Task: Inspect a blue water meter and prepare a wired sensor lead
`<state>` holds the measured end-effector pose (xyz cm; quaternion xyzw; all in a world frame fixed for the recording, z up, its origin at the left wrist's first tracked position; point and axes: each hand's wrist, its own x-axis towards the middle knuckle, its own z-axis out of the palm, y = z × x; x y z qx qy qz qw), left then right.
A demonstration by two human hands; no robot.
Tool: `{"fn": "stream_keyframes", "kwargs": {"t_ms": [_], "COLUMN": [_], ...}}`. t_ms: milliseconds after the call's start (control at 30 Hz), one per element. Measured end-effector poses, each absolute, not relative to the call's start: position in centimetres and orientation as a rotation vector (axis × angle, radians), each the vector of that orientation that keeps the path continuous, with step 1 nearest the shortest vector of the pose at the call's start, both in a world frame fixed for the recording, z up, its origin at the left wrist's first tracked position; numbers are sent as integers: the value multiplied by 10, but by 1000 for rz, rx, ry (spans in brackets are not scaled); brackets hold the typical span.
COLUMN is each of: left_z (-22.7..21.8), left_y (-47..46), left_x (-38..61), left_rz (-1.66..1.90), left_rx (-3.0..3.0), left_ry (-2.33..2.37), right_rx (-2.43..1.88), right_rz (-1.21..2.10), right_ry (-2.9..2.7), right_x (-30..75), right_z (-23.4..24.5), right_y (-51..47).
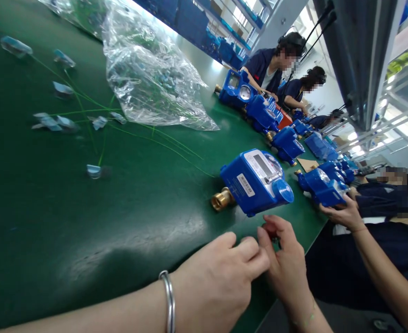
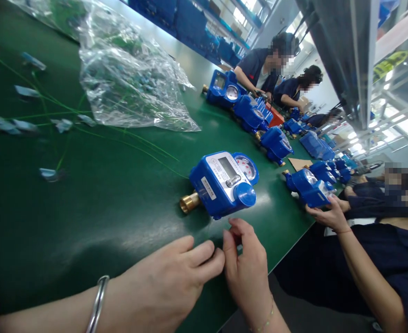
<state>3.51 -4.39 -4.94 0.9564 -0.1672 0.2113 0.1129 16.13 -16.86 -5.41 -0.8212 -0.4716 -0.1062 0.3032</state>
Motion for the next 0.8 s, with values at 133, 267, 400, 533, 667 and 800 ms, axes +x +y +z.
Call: {"fn": "stream_keyframes", "kwargs": {"t_ms": [133, 267, 400, 533, 667, 800], "left_z": [-52, -46, -41, -39, -36, -35], "left_y": [-41, -38, -37, -37, -37, -37], "left_x": [36, 37, 38, 39, 39, 38], "left_rz": [532, 498, 594, 625, 601, 603], "left_rx": [2724, 2647, 2566, 2495, 2498, 2512], "left_ry": [-627, -616, -568, -551, -549, -523], "right_rx": [-2150, -2051, -1995, -1947, -1869, -1886], "right_rz": [-283, -173, -244, -349, -427, -391], "right_ry": [-1170, -1065, -990, -967, -1031, -988], "right_x": [160, 158, 154, 147, 141, 138], "right_z": [-63, -70, -74, -75, -72, -69], "right_y": [-176, -180, -183, -185, -182, -179]}}
